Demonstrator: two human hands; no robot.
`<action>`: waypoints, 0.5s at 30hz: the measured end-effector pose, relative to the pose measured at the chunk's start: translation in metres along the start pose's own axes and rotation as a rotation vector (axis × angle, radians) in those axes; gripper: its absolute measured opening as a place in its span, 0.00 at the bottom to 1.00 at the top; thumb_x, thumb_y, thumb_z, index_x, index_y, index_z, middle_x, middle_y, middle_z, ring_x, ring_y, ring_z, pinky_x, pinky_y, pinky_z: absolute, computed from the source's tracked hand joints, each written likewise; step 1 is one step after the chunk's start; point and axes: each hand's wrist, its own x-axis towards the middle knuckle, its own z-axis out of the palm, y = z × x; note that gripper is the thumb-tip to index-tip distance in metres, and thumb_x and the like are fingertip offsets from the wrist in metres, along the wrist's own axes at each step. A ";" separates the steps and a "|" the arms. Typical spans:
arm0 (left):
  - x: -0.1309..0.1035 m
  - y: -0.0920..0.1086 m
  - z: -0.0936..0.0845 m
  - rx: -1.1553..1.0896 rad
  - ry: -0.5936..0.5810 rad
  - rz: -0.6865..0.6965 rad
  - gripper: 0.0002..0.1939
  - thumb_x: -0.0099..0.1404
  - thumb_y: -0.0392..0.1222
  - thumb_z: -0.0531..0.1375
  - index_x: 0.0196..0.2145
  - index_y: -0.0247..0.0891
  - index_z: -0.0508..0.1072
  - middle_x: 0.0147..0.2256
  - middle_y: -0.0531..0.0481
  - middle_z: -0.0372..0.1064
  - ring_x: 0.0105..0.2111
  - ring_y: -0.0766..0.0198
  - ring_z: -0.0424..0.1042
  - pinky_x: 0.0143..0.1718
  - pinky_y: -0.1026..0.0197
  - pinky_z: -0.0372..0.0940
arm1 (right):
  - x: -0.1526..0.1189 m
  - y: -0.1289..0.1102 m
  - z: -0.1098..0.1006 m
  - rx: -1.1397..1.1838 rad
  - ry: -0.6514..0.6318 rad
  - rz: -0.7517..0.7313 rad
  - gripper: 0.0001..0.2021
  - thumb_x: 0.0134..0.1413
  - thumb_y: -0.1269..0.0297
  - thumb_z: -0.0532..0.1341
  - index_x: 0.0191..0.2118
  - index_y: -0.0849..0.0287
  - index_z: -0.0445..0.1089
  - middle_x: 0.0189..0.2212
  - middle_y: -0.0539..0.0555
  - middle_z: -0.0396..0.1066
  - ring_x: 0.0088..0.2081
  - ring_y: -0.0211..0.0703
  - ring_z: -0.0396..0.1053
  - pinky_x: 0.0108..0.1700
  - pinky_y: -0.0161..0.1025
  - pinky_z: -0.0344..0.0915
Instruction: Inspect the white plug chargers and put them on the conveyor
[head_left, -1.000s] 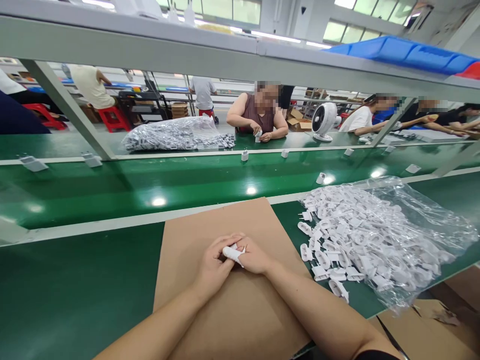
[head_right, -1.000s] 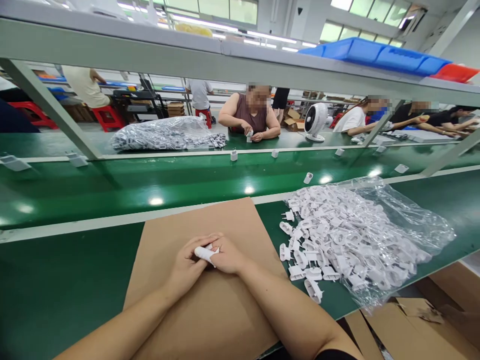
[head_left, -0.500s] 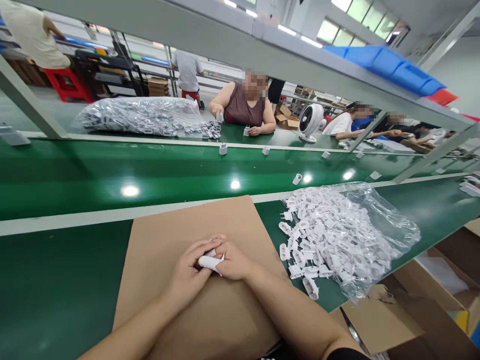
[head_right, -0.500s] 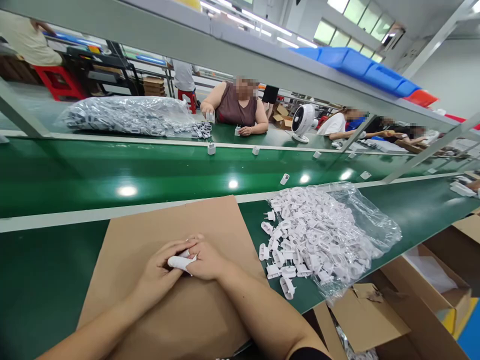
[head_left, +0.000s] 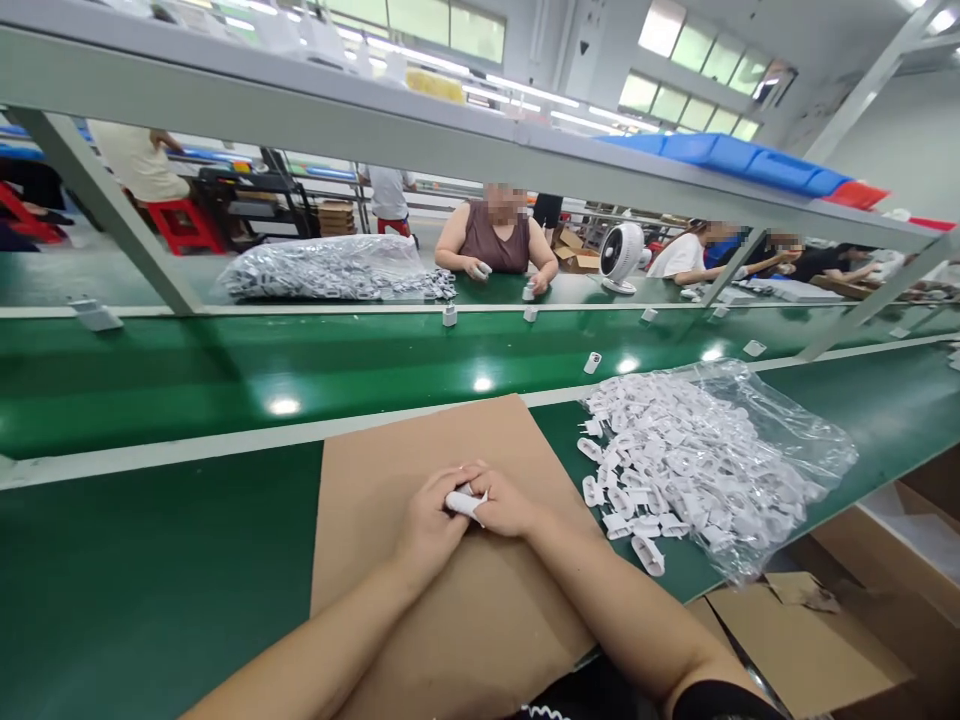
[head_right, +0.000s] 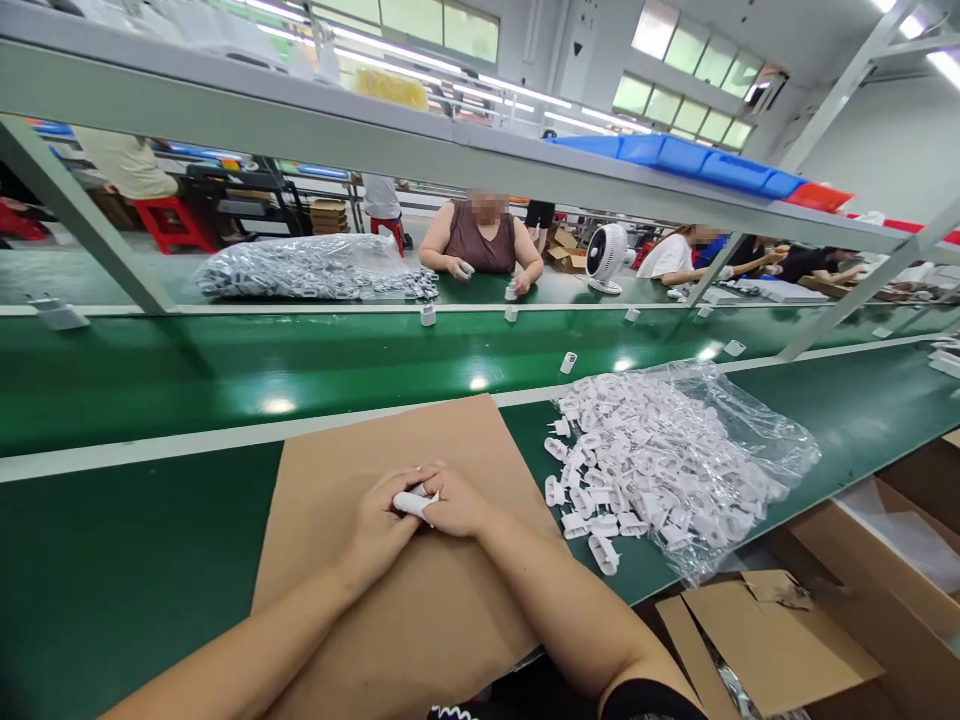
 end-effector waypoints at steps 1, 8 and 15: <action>-0.001 0.000 0.000 0.030 0.009 0.024 0.21 0.58 0.29 0.57 0.47 0.42 0.78 0.48 0.45 0.77 0.49 0.55 0.78 0.52 0.51 0.75 | 0.000 -0.001 0.000 0.005 0.005 0.010 0.18 0.54 0.55 0.66 0.18 0.56 0.67 0.28 0.52 0.68 0.41 0.50 0.67 0.50 0.47 0.63; 0.003 0.001 -0.005 0.182 -0.009 0.121 0.09 0.67 0.34 0.60 0.43 0.40 0.78 0.41 0.47 0.78 0.40 0.58 0.78 0.42 0.56 0.74 | 0.001 -0.011 -0.002 0.107 0.057 0.095 0.30 0.63 0.33 0.55 0.24 0.56 0.69 0.32 0.54 0.71 0.41 0.49 0.69 0.52 0.49 0.66; 0.004 0.002 -0.007 0.286 -0.024 0.169 0.11 0.67 0.35 0.62 0.46 0.41 0.78 0.44 0.45 0.78 0.43 0.55 0.78 0.46 0.53 0.73 | 0.000 -0.016 0.000 0.130 0.035 0.140 0.31 0.60 0.30 0.57 0.28 0.56 0.73 0.36 0.57 0.75 0.43 0.52 0.71 0.55 0.51 0.67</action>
